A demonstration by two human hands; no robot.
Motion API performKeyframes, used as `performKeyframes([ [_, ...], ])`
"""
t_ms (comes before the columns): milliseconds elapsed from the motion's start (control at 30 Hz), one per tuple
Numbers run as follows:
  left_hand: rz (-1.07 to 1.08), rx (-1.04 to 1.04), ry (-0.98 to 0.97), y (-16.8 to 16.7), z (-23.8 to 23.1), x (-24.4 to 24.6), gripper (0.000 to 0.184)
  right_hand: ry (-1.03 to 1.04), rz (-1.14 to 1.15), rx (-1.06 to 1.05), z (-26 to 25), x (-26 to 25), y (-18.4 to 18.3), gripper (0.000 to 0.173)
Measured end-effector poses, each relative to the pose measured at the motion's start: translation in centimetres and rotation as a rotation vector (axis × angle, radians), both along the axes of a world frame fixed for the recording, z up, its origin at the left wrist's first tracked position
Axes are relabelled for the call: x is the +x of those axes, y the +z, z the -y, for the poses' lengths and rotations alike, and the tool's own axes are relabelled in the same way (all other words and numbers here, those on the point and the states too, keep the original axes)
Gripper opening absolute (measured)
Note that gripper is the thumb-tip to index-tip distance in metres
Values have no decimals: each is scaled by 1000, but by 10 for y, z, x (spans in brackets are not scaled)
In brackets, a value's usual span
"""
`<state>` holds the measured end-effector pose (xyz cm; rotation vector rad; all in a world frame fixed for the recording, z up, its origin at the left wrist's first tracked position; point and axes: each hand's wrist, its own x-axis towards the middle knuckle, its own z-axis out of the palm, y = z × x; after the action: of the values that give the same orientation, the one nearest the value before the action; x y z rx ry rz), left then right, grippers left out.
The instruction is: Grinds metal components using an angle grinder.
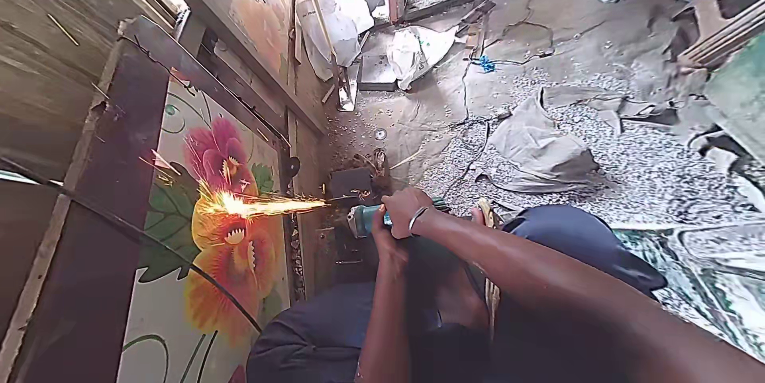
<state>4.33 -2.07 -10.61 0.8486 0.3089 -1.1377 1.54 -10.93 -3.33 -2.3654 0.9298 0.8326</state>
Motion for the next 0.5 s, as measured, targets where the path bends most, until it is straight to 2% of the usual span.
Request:
performKeyframes([
  [267, 38, -10, -8, 1, -4, -1, 27, -9, -2, 15, -4, -2, 2, 65],
  [500, 8, 36, 1, 0, 2, 2, 25, -8, -21, 5, 1, 1, 0, 58],
])
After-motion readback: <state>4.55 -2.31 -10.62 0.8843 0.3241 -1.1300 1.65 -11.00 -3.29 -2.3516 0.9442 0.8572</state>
